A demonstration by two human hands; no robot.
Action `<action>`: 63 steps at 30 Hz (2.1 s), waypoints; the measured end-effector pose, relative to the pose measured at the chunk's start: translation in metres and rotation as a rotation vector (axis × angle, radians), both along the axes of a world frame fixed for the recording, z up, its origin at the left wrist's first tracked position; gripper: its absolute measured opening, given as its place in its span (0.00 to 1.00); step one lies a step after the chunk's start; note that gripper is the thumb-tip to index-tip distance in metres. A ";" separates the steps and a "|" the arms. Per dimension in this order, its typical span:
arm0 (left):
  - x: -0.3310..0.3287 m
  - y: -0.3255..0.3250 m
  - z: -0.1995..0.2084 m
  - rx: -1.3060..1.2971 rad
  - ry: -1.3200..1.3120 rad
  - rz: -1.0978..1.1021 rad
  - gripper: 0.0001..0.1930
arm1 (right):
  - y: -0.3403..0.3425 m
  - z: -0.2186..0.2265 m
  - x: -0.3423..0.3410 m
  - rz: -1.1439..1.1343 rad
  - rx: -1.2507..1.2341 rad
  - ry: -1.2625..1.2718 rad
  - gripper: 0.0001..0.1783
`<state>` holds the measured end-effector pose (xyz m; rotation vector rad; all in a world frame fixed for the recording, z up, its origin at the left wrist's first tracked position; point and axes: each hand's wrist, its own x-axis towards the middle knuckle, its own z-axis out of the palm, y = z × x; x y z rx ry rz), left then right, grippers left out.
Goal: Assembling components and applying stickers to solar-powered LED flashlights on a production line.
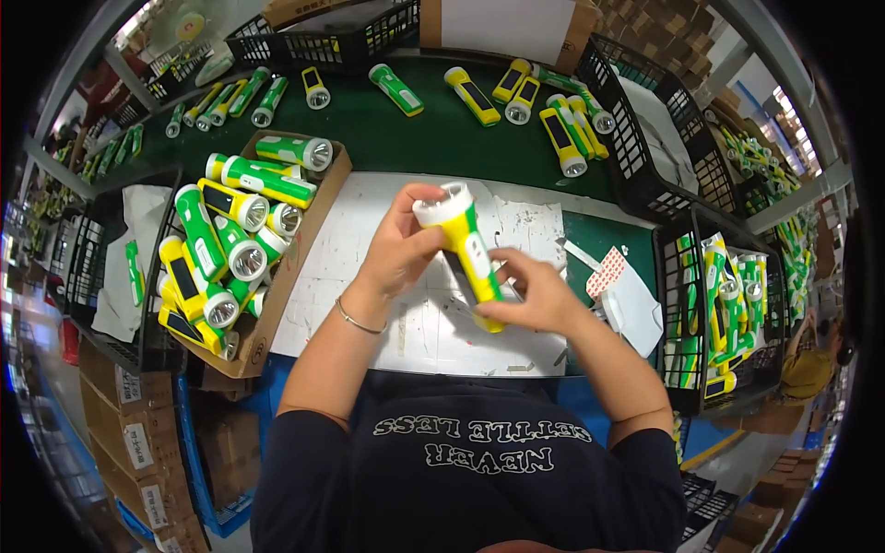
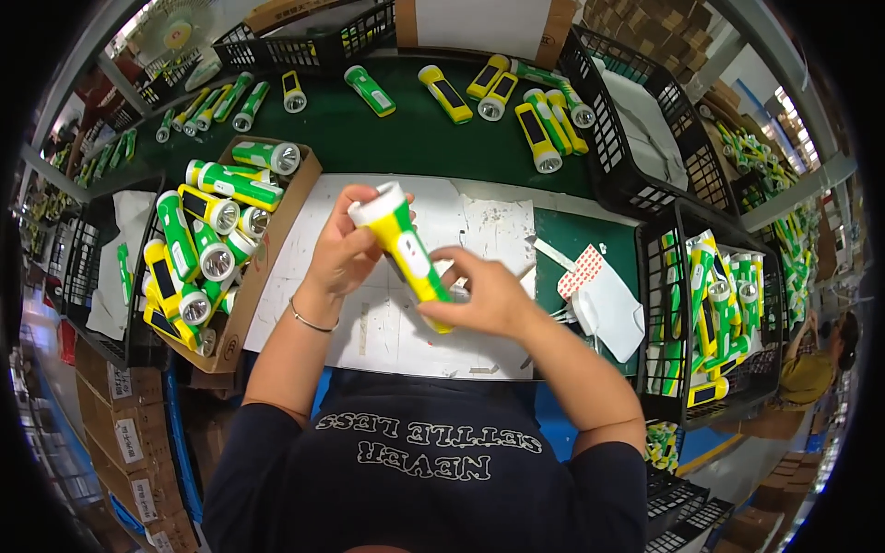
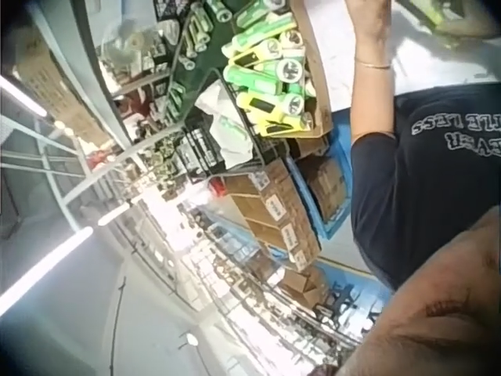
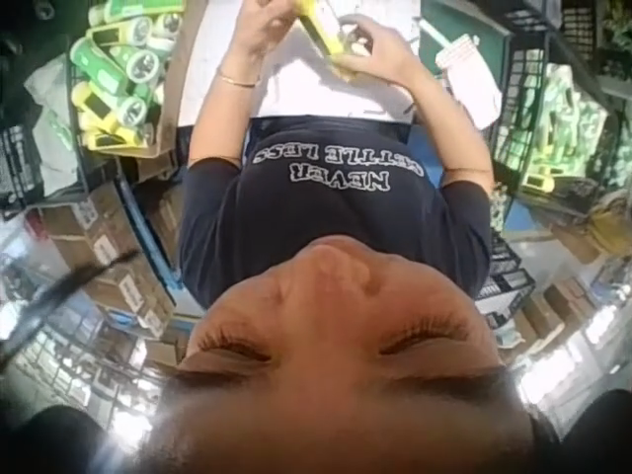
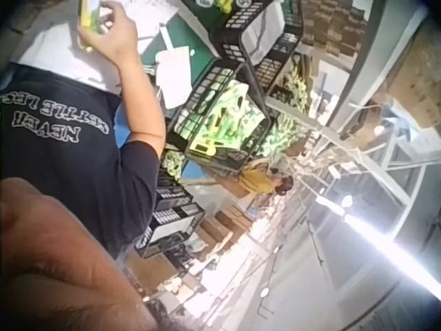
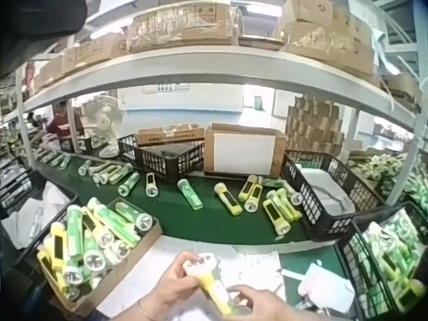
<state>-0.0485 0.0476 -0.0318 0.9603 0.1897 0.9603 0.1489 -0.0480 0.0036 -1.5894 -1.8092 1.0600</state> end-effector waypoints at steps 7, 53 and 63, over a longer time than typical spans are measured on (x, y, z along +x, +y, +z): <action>0.017 -0.008 0.000 -0.254 -0.226 -0.002 0.19 | -0.017 -0.018 -0.038 -0.068 0.170 -0.209 0.28; 0.053 -0.036 -0.023 -0.563 0.048 -0.055 0.18 | -0.044 -0.053 -0.010 -0.233 0.155 0.171 0.25; 0.057 -0.046 -0.024 -0.583 0.291 -0.107 0.21 | -0.047 -0.075 -0.024 -0.174 0.023 0.640 0.16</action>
